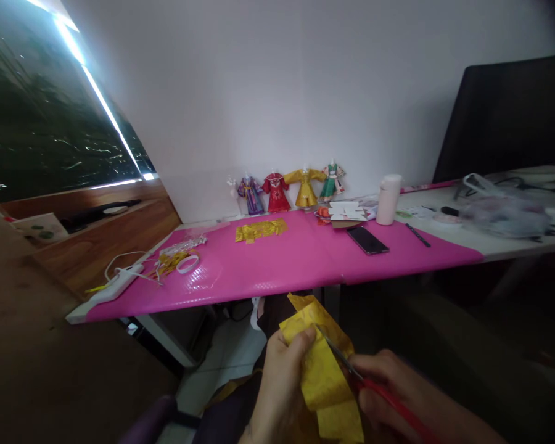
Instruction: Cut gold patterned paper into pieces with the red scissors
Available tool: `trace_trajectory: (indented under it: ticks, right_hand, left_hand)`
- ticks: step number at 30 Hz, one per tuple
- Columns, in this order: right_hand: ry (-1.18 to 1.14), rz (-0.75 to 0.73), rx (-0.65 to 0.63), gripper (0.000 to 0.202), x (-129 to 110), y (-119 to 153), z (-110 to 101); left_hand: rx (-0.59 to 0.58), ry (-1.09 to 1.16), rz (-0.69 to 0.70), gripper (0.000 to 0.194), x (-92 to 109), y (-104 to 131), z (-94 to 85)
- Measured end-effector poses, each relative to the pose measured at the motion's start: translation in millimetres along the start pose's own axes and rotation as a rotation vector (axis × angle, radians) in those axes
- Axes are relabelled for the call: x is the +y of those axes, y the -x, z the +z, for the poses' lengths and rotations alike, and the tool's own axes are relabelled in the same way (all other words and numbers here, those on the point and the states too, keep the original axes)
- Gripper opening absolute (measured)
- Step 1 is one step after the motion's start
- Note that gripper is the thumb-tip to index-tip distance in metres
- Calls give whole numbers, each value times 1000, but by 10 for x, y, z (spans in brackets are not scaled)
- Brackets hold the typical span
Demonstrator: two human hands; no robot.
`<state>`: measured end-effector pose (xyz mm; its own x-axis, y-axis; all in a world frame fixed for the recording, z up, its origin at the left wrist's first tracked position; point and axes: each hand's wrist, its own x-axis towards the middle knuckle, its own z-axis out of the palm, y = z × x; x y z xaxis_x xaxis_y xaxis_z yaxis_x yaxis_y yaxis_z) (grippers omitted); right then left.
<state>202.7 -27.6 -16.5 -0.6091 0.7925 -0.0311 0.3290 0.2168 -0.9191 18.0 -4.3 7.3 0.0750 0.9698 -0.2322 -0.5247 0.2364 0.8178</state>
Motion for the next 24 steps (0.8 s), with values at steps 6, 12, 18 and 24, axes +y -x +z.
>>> trace_trajectory:
  ticks: [6, 12, 18, 24]
  right_hand:
    - [44, 0, 25, 42, -7, -17, -2]
    - [24, -27, 59, 44, -20, -24, 13]
    - [-46, -95, 21, 42, -66, -61, 22]
    - [-35, -60, 40, 39, -56, -55, 30]
  left_hand:
    - [-7, -1, -15, 11, 5, 25, 3]
    - [2, -16, -1, 13, 22, 37, 29]
    - [-6, -9, 5, 11, 24, 48, 17]
    - [15, 7, 13, 10, 17, 40, 28]
